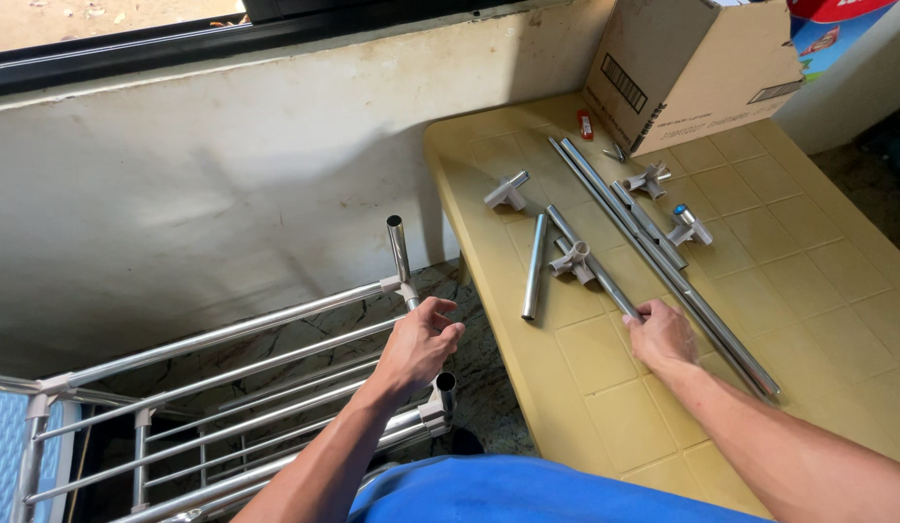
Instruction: The person assembles a metal rack by inserting metal poles into plastic connectors and attaching them to the frame. They repeatedly pick up poles and connectors from a nearby table and fit them into place.
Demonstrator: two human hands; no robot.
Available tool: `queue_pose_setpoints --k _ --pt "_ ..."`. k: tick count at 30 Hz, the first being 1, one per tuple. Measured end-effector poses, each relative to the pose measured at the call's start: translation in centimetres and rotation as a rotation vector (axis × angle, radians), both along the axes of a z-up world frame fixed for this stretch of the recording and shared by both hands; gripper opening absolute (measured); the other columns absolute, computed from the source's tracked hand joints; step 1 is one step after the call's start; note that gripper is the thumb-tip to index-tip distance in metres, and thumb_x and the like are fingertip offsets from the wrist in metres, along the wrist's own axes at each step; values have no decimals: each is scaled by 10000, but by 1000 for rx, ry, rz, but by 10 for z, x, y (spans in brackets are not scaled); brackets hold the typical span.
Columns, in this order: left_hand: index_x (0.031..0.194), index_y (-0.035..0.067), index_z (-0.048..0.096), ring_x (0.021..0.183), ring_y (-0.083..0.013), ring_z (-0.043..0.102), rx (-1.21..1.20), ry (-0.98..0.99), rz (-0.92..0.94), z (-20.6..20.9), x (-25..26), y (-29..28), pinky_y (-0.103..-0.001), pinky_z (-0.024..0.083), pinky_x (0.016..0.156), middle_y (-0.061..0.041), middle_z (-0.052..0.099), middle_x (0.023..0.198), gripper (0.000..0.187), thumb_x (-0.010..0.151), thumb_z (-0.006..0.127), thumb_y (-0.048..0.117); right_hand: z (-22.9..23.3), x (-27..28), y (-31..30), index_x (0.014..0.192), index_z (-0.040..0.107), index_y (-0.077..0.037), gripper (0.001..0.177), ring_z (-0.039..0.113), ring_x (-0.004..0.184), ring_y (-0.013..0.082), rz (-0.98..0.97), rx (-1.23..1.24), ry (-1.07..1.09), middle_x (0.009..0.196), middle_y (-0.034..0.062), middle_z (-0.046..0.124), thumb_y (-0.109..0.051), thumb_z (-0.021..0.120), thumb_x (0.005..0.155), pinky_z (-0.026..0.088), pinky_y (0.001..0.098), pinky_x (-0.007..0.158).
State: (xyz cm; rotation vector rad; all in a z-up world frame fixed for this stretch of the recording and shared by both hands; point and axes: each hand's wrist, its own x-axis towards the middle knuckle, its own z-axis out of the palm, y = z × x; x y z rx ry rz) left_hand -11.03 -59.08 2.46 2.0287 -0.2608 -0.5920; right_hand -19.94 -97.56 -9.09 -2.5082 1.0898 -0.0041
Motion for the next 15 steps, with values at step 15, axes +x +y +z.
queue_pose_setpoints --k 15 --pt "1332 28 570 835 -202 746 12 33 -14 -12 6 -3 -353 598 702 -104 774 1069 488 923 659 279 53 22 69 1342 574 -148 485 684 983 257 223 23 -114 1209 80 626 -377 669 925 571 428 852"
